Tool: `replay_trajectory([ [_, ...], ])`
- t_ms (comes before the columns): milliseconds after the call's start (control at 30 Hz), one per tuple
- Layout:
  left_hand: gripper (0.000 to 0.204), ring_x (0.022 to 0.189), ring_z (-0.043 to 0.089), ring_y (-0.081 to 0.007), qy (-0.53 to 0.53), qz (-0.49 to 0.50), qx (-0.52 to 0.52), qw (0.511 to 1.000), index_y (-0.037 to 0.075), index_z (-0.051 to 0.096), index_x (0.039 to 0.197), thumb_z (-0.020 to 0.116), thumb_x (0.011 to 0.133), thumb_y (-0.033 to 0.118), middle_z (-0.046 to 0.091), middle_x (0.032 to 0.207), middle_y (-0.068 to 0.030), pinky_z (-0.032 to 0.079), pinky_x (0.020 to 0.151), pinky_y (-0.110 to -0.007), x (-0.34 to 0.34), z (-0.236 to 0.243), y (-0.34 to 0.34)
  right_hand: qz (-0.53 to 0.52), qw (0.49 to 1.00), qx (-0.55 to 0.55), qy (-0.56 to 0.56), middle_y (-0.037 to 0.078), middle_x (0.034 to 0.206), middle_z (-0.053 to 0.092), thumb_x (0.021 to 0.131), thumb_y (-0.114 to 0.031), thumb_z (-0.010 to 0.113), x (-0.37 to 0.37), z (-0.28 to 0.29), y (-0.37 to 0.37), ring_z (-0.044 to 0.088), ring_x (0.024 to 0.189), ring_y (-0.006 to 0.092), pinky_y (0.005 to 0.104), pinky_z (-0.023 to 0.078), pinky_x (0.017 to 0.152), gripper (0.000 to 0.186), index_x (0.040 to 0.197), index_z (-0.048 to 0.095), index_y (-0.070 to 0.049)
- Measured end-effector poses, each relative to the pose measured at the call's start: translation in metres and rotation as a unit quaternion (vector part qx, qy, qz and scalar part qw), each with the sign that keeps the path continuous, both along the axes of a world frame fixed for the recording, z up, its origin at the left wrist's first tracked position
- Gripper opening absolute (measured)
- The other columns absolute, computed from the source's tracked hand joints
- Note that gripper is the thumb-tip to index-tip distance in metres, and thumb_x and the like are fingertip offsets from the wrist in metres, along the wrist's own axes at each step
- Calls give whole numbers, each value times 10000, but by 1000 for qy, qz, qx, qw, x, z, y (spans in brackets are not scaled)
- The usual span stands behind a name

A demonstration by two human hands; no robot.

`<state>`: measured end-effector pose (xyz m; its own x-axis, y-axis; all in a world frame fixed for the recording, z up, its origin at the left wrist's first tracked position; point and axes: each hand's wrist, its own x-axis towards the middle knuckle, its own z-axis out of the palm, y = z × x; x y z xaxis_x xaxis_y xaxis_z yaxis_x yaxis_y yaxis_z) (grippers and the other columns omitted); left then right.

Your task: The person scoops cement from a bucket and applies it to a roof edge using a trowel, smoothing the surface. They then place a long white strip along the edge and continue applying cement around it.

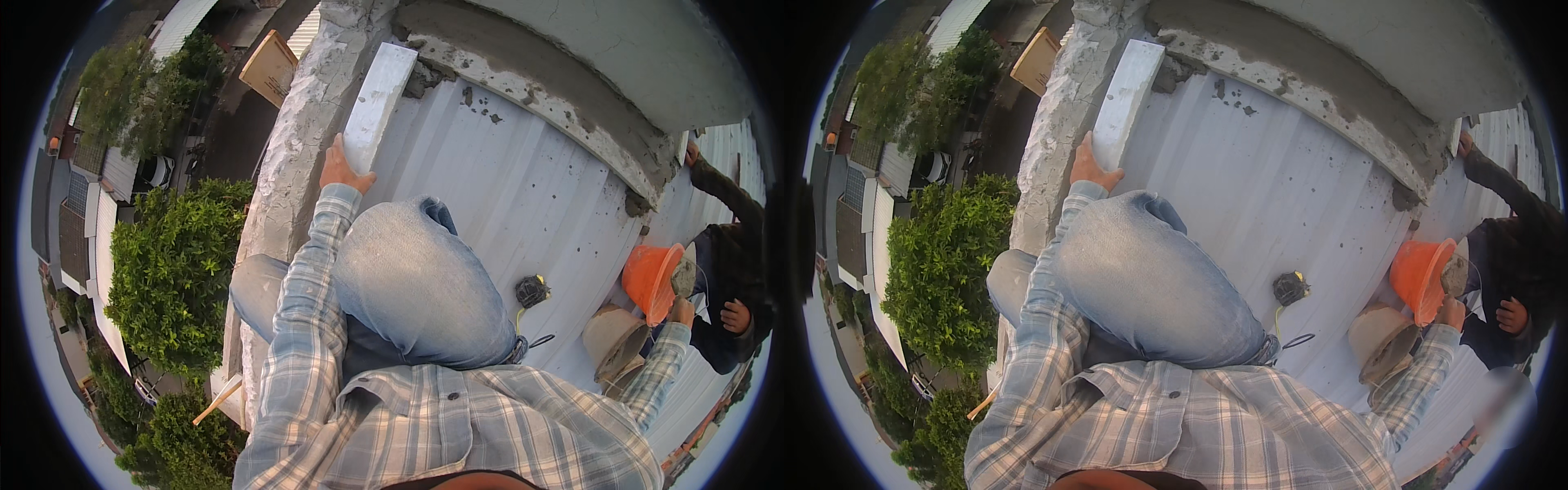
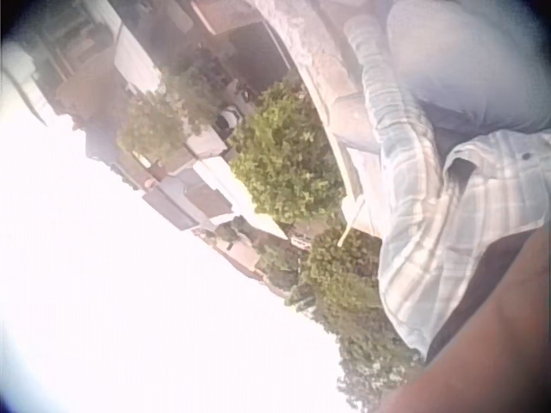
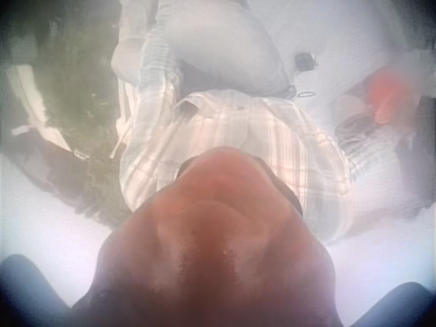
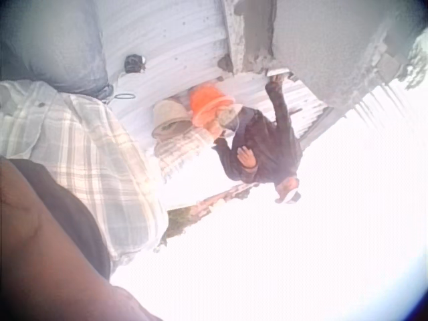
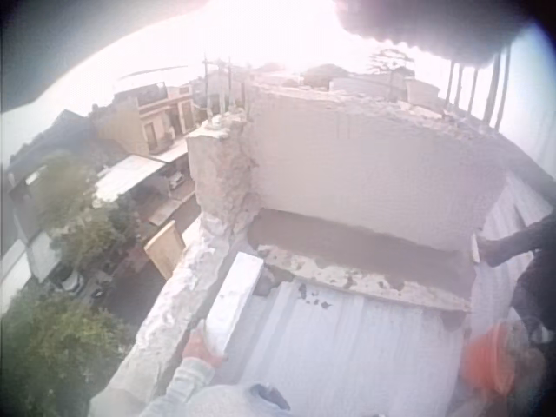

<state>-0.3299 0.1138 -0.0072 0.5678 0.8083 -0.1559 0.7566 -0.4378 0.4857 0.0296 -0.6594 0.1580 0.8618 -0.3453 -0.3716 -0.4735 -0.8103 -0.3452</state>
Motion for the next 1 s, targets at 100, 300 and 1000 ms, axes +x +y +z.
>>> replay_trajectory([
  [100,1097,1282,497,-350,11,36,-17,999,73,249,1520,831,614,281,460,1393,-199,425,1092,-393,-23,-2,1,-44,966,242,-80,37,728,545,942,-293,548,3,-39,47,517,538,151,301,444,478,263,1000,631,-51],
  [300,1096,1283,499,-337,15,27,-12,999,66,244,1523,827,622,285,458,1402,-188,426,1092,-388,-12,-10,-5,-24,937,327,-122,16,711,547,934,-309,598,-59,-42,151,526,538,117,260,445,469,268,1038,624,-64],
  [1000,1217,1304,490,-347,51,-3,-62,997,106,145,1567,884,629,341,428,1450,-195,410,1110,-380,-9,-24,1,260,826,495,74,49,754,554,908,-155,544,-118,-84,488,547,612,124,259,457,552,241,1069,598,16],
])
